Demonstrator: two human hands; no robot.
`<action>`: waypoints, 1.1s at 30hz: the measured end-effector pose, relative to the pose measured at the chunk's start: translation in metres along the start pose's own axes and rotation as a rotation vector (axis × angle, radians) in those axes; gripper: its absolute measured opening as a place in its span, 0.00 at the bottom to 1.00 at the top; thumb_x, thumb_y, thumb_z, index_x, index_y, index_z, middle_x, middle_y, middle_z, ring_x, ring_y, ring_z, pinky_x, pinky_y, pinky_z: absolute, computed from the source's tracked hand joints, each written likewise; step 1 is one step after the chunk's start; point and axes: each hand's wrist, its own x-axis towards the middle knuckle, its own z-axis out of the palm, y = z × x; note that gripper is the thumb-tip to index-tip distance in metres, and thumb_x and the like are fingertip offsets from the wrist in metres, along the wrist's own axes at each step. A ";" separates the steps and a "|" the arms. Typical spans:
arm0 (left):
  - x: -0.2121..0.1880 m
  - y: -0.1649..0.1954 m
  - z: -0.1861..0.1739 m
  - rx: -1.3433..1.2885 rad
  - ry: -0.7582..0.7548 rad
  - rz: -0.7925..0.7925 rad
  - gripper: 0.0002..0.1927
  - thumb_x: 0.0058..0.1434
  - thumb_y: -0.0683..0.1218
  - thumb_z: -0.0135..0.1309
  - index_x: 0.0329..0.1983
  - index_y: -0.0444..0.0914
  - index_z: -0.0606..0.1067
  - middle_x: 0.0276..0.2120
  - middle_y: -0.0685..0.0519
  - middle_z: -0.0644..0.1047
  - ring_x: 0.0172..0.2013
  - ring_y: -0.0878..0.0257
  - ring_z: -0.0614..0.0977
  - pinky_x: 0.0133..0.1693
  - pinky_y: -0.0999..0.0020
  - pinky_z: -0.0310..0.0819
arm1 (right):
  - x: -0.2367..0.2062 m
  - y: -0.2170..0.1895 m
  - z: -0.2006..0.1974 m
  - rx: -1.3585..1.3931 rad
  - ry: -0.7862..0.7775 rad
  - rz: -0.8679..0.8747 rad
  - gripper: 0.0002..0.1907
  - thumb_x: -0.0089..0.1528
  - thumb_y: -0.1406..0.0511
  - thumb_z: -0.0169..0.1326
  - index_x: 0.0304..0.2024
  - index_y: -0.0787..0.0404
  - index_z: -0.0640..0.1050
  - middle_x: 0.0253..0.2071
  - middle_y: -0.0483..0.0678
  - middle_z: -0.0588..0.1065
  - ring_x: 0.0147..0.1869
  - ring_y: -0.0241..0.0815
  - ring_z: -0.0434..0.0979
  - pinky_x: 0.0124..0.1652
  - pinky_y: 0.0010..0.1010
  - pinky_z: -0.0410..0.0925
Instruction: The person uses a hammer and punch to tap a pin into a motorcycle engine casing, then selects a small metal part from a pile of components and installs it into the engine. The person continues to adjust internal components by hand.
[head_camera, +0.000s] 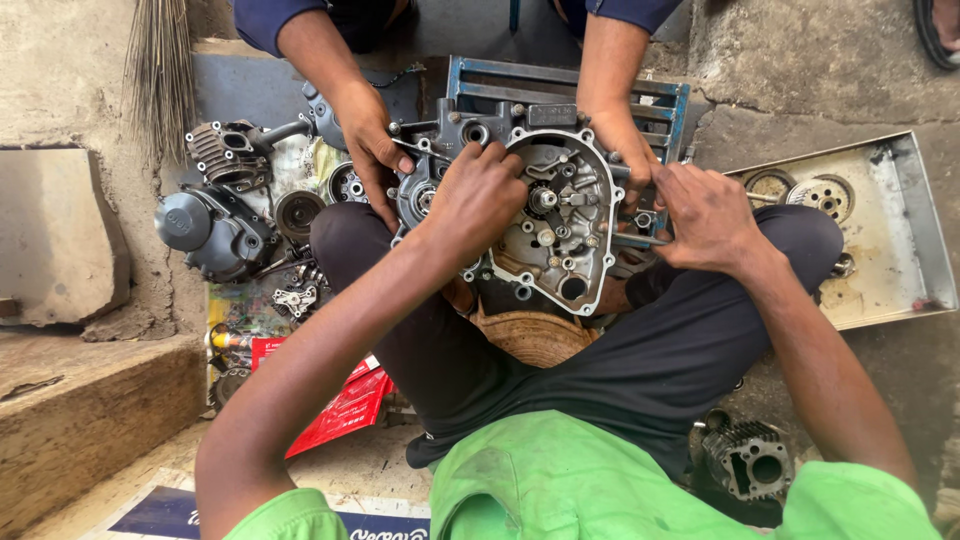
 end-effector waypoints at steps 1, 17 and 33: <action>-0.001 -0.003 0.000 -0.054 0.034 0.004 0.03 0.55 0.40 0.60 0.27 0.37 0.81 0.41 0.48 0.80 0.45 0.57 0.78 0.48 0.59 0.71 | 0.000 -0.001 -0.002 0.001 -0.042 0.023 0.38 0.43 0.60 0.65 0.55 0.66 0.71 0.35 0.49 0.71 0.42 0.49 0.75 0.43 0.40 0.70; -0.005 -0.019 0.001 -0.038 0.183 0.125 0.03 0.50 0.44 0.59 0.24 0.40 0.81 0.40 0.50 0.79 0.46 0.58 0.77 0.46 0.62 0.67 | 0.034 -0.092 -0.054 -0.052 0.149 -0.227 0.16 0.63 0.67 0.59 0.54 0.57 0.79 0.60 0.45 0.72 0.69 0.43 0.70 0.70 0.41 0.63; -0.019 -0.015 0.005 -0.057 0.249 -0.069 0.04 0.51 0.44 0.57 0.25 0.41 0.81 0.36 0.51 0.78 0.46 0.57 0.76 0.49 0.59 0.64 | 0.089 -0.131 -0.020 -0.327 -0.087 -0.341 0.14 0.53 0.63 0.56 0.41 0.56 0.83 0.51 0.50 0.70 0.51 0.45 0.72 0.43 0.38 0.70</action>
